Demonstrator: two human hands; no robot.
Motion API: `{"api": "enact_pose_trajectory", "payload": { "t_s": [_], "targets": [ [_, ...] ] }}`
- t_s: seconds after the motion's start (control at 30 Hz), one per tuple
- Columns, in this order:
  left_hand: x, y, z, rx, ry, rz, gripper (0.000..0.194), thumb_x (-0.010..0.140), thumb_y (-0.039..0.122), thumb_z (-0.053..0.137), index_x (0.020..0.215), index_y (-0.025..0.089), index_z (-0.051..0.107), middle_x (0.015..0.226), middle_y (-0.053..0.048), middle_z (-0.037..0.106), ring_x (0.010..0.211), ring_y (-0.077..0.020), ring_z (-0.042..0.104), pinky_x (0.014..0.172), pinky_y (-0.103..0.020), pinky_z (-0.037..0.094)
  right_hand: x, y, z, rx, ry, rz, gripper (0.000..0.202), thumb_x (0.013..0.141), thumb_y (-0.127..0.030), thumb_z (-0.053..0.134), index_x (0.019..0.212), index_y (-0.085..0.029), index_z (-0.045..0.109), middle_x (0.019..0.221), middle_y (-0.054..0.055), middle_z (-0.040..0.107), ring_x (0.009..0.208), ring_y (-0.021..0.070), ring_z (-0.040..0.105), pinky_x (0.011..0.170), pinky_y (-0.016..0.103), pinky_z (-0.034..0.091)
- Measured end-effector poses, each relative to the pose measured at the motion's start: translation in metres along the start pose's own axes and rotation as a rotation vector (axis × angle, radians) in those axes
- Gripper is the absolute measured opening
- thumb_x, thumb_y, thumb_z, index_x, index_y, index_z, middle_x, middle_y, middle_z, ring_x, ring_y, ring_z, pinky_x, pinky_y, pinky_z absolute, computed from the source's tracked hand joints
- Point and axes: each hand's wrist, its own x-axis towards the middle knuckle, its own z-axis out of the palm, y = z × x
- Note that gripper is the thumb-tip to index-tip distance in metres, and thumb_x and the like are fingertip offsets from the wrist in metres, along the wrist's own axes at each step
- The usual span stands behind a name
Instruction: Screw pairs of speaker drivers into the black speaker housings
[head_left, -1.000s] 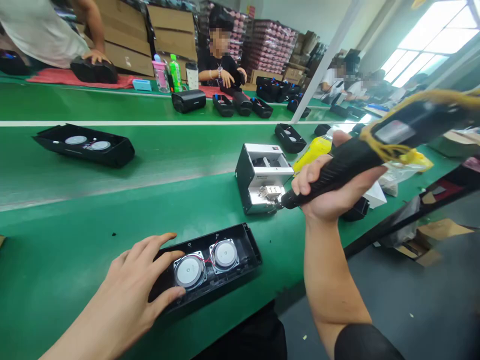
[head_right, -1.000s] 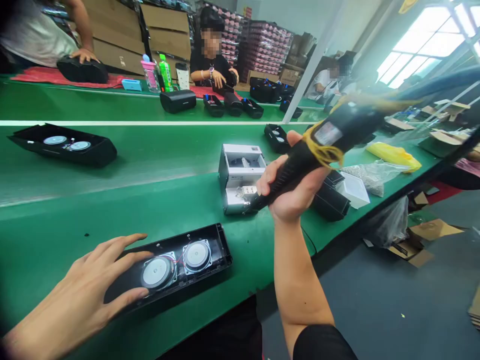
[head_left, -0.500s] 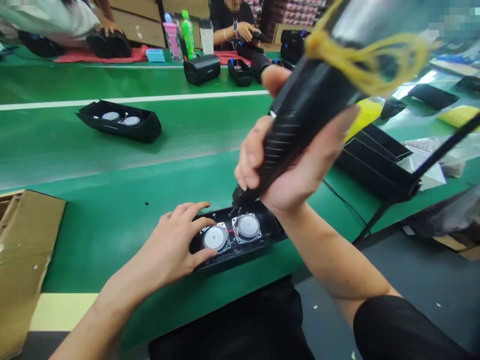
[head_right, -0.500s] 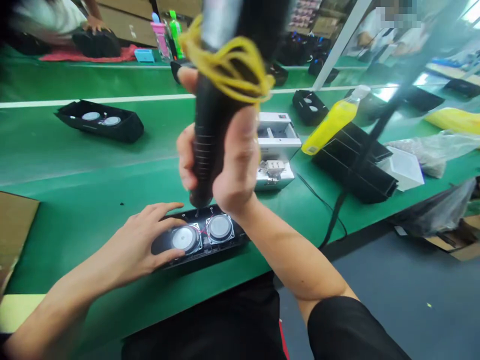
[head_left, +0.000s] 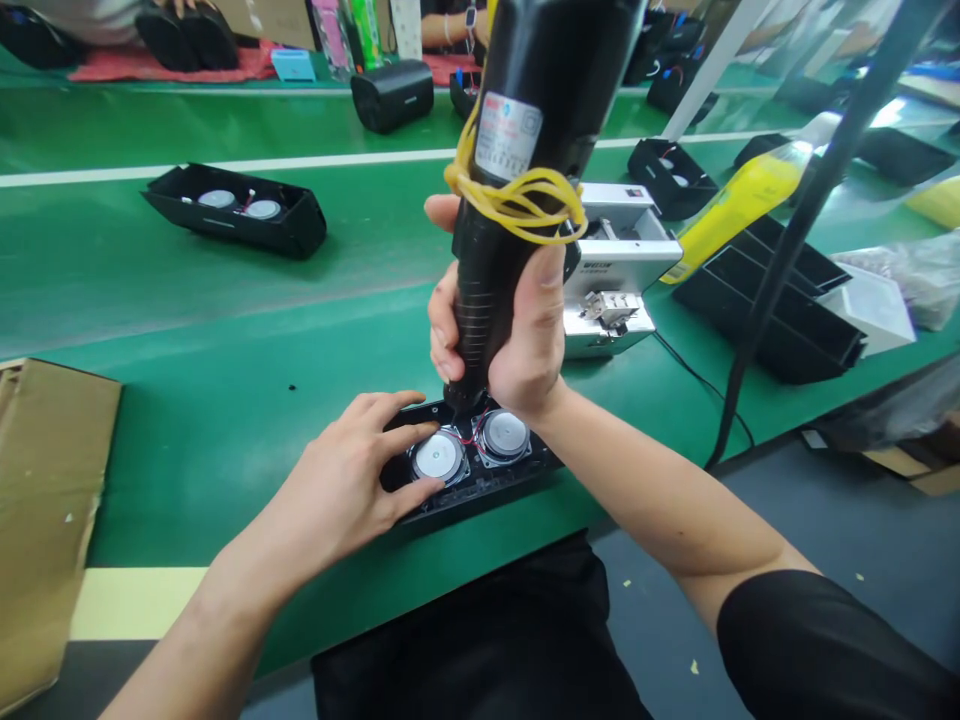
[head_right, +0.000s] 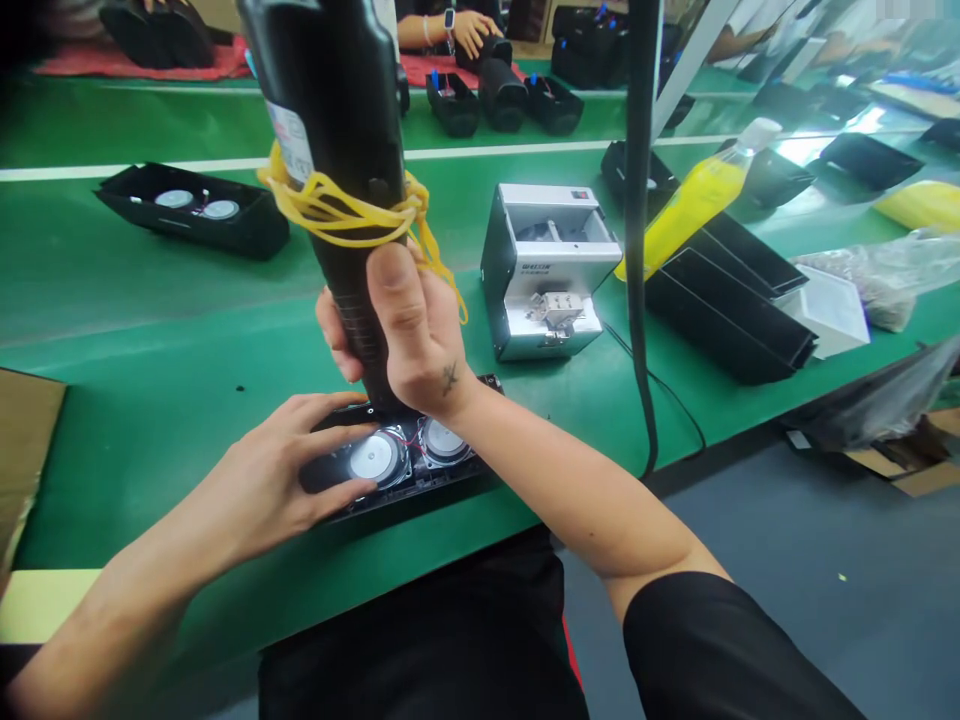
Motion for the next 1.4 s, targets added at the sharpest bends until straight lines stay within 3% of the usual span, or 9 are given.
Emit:
{"api": "enact_pose_trajectory", "payload": {
  "t_s": [0.17, 0.37, 0.6, 0.9, 1.03, 1.2, 1.4],
  "targets": [
    [0.000, 0.002, -0.001, -0.002, -0.012, -0.020, 0.042, 0.098, 0.053, 0.070, 0.132, 0.028, 0.078, 0.149, -0.009, 0.067, 0.130, -0.0331, 0.064, 0.112, -0.057, 0.058, -0.003, -0.005, 0.001, -0.038, -0.026, 0.057, 0.064, 0.093, -0.091, 0.051, 0.081, -0.028, 0.052, 0.062, -0.005, 0.055, 0.042, 0.0128, 0.045, 0.038, 0.030, 0.036],
    [-0.001, 0.001, -0.001, 0.024, 0.000, -0.014, 0.043, 0.098, 0.055, 0.070, 0.131, 0.029, 0.079, 0.146, -0.008, 0.067, 0.124, -0.0324, 0.065, 0.107, -0.056, 0.060, -0.004, -0.011, 0.000, -0.005, -0.069, 0.101, 0.058, 0.096, -0.083, 0.059, 0.104, -0.025, 0.059, 0.062, -0.007, 0.056, 0.045, 0.0127, 0.048, 0.040, 0.029, 0.040],
    [0.000, 0.002, -0.002, 0.031, -0.002, -0.015, 0.041, 0.098, 0.055, 0.070, 0.130, 0.030, 0.079, 0.145, -0.006, 0.067, 0.122, -0.0317, 0.067, 0.106, -0.058, 0.060, -0.004, -0.007, -0.001, -0.018, -0.093, 0.094, 0.060, 0.095, -0.085, 0.058, 0.086, -0.026, 0.051, 0.062, -0.007, 0.056, 0.045, 0.0119, 0.048, 0.041, 0.031, 0.037],
    [-0.001, 0.000, -0.001, 0.066, -0.007, -0.005, 0.042, 0.099, 0.057, 0.068, 0.131, 0.032, 0.078, 0.145, -0.008, 0.066, 0.126, -0.0336, 0.066, 0.104, -0.056, 0.062, -0.011, -0.003, -0.002, -0.034, -0.137, 0.131, 0.057, 0.093, -0.084, 0.060, 0.105, -0.028, 0.055, 0.067, -0.009, 0.056, 0.048, 0.0136, 0.049, 0.046, 0.031, 0.041],
    [-0.001, -0.003, 0.000, 0.095, -0.012, -0.002, 0.040, 0.099, 0.055, 0.068, 0.131, 0.033, 0.078, 0.147, -0.010, 0.065, 0.129, -0.0356, 0.065, 0.097, -0.053, 0.064, -0.013, -0.005, -0.001, -0.045, -0.157, 0.160, 0.054, 0.089, -0.081, 0.061, 0.098, -0.029, 0.053, 0.065, -0.009, 0.057, 0.046, 0.0139, 0.049, 0.044, 0.032, 0.040],
    [-0.001, -0.004, 0.001, 0.091, -0.009, 0.019, 0.040, 0.099, 0.054, 0.068, 0.130, 0.031, 0.078, 0.142, -0.010, 0.067, 0.125, -0.0344, 0.067, 0.091, -0.049, 0.066, -0.013, 0.000, 0.000, -0.067, -0.160, 0.194, 0.071, 0.080, -0.096, 0.060, 0.100, -0.028, 0.053, 0.062, -0.009, 0.055, 0.044, 0.0126, 0.046, 0.042, 0.030, 0.044],
    [0.000, -0.004, 0.001, 0.092, -0.007, 0.023, 0.041, 0.099, 0.054, 0.067, 0.131, 0.031, 0.078, 0.135, -0.011, 0.067, 0.118, -0.0331, 0.068, 0.083, -0.047, 0.066, -0.014, 0.013, -0.006, -0.046, -0.241, 0.167, 0.070, 0.081, -0.095, 0.057, 0.096, -0.028, 0.055, 0.062, -0.008, 0.055, 0.046, 0.0119, 0.049, 0.043, 0.027, 0.045]
  ]
}}
